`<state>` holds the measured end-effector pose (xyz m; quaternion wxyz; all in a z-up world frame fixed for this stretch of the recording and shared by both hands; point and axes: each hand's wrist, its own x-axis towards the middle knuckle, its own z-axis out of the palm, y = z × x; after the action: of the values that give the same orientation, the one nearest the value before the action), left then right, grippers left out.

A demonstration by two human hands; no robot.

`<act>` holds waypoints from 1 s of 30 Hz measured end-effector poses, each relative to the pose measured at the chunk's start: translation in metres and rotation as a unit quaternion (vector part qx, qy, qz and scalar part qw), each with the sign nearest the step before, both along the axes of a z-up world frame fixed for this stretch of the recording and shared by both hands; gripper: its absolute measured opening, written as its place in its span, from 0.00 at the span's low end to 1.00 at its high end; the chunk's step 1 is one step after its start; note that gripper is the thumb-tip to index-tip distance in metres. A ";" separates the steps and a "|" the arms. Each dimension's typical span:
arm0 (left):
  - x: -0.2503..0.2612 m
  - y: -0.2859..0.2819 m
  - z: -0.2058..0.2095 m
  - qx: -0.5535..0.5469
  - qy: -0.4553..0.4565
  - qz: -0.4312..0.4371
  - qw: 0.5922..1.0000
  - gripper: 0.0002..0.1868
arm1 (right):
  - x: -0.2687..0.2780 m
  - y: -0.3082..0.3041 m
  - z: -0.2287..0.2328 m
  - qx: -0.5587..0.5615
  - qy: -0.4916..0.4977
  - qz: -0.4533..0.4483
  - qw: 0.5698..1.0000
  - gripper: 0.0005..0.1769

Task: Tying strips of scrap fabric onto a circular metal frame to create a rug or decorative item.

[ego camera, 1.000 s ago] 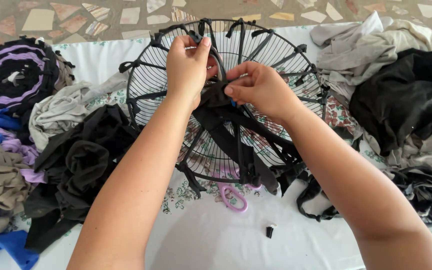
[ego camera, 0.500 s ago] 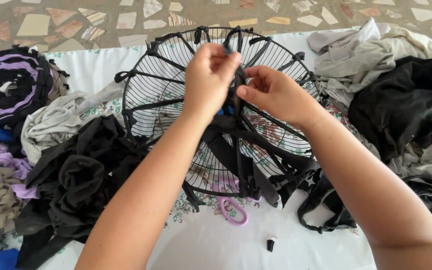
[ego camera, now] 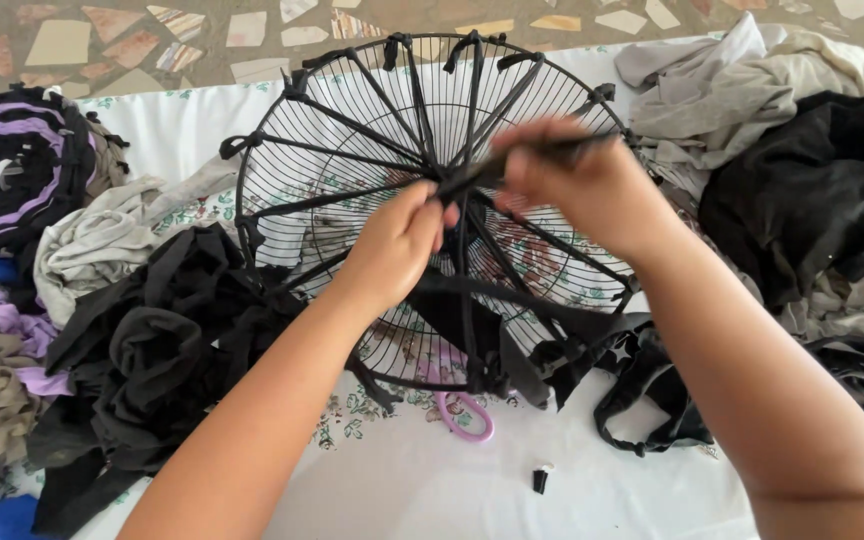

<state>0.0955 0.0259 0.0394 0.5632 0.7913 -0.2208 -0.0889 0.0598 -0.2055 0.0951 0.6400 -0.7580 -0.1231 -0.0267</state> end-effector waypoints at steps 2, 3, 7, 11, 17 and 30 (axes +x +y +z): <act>-0.006 0.023 -0.028 0.015 0.026 0.006 1.000 0.14 | -0.031 0.003 0.018 -0.192 0.031 0.047 0.980 0.18; -0.009 0.034 -0.042 0.031 0.053 0.011 0.998 0.14 | -0.048 0.005 0.026 -0.375 0.062 0.091 0.920 0.22; -0.037 0.058 -0.043 0.016 0.056 0.020 0.998 0.14 | -0.088 -0.001 0.013 -0.396 0.025 0.196 0.897 0.27; -0.079 0.064 -0.010 0.017 0.061 0.010 0.998 0.12 | -0.117 0.005 0.002 -0.382 -0.020 0.202 0.901 0.23; -0.121 0.072 -0.001 0.007 0.126 0.027 0.992 0.11 | -0.158 0.011 0.004 -0.337 -0.176 0.139 0.915 0.10; -0.138 0.053 0.036 -0.140 -0.063 0.016 0.988 0.10 | -0.195 0.033 0.014 -0.336 -0.166 0.081 0.924 0.10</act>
<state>-0.0421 0.0785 0.0755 0.6545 0.7123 -0.2535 0.0016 -0.1353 -0.1723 0.1095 0.3186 -0.9007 -0.2898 -0.0572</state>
